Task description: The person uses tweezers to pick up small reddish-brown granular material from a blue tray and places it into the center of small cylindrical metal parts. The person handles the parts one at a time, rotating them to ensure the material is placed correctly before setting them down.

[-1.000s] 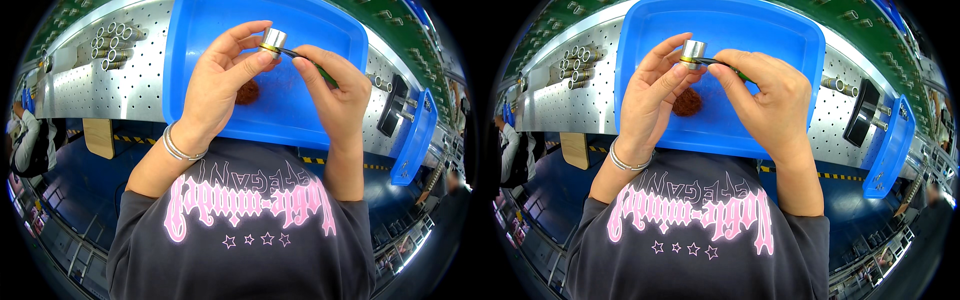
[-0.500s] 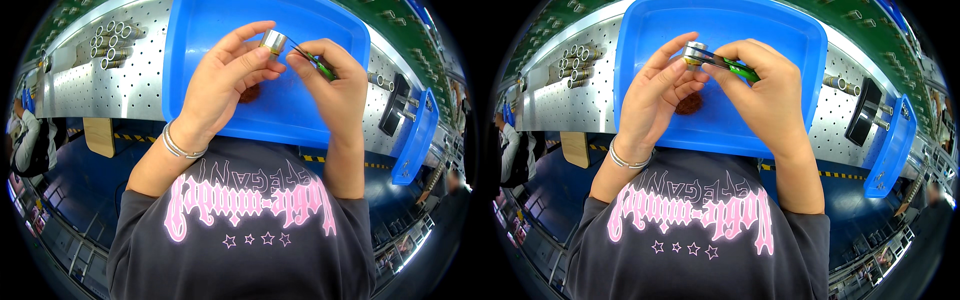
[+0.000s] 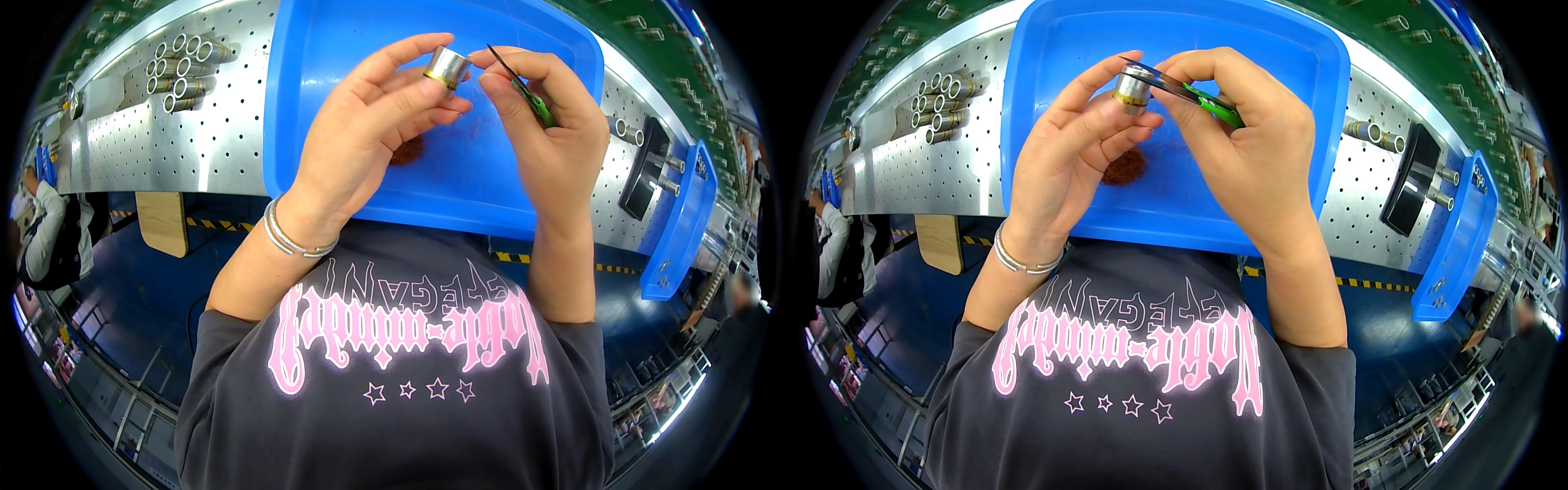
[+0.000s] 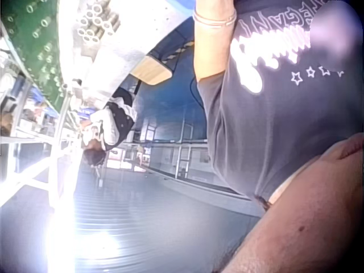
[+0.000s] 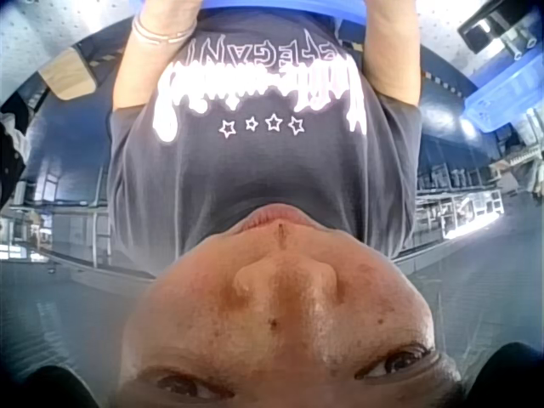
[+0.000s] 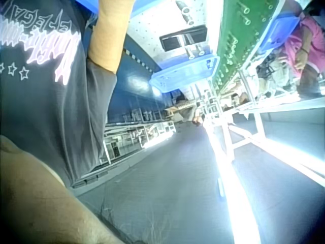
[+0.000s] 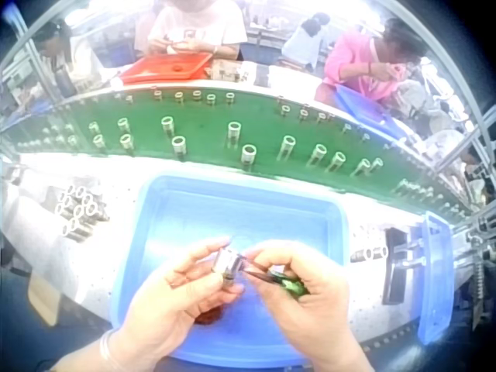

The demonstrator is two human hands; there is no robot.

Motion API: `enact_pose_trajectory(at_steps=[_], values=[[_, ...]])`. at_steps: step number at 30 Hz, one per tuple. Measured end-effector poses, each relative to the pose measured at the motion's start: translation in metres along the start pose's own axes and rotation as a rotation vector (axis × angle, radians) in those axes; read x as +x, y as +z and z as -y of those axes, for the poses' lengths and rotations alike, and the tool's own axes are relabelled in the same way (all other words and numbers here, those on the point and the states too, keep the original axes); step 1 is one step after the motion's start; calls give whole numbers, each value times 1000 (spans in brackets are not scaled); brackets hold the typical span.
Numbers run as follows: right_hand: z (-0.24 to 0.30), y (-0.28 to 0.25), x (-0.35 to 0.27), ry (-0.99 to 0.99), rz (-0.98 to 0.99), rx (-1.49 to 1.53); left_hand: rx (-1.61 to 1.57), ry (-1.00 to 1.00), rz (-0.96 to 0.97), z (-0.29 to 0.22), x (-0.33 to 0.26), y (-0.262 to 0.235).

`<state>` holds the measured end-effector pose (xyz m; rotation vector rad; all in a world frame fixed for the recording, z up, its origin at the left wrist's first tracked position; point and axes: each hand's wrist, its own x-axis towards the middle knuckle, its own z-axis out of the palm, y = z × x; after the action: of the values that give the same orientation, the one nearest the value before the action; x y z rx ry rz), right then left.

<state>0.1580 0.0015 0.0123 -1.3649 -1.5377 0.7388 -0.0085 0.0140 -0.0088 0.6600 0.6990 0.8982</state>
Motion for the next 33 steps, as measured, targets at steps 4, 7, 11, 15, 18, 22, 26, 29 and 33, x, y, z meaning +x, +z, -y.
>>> enact_pose_trajectory(at_steps=[4, 7, 11, 15, 18, 22, 26, 29, 33], values=[[-3, 0, 0, -123, -10, -23, 129, 45, -20, 2, 0, 2], [-3, 1, 0, -159, -16, -25, 164, 64, -21, 1, -1, 2], [-5, 2, -2, -196, -37, -50, 234, 111, 1, 2, -2, 6], [0, 1, -4, -177, -49, -70, 249, 152, 13, 6, -3, 6], [-1, 1, -5, -167, -70, -29, 281, 186, 18, 8, -4, 8], [-4, -6, -3, -144, -93, -35, 325, 167, 46, 6, -4, 6], [-7, -11, 2, -132, -175, -73, 343, 160, 57, 3, -4, 5], [-4, -11, 4, -100, -250, 44, 311, 137, -31, 3, -5, 6], [-2, -14, -2, -230, -81, 33, 224, 155, -25, 2, -2, 4]])
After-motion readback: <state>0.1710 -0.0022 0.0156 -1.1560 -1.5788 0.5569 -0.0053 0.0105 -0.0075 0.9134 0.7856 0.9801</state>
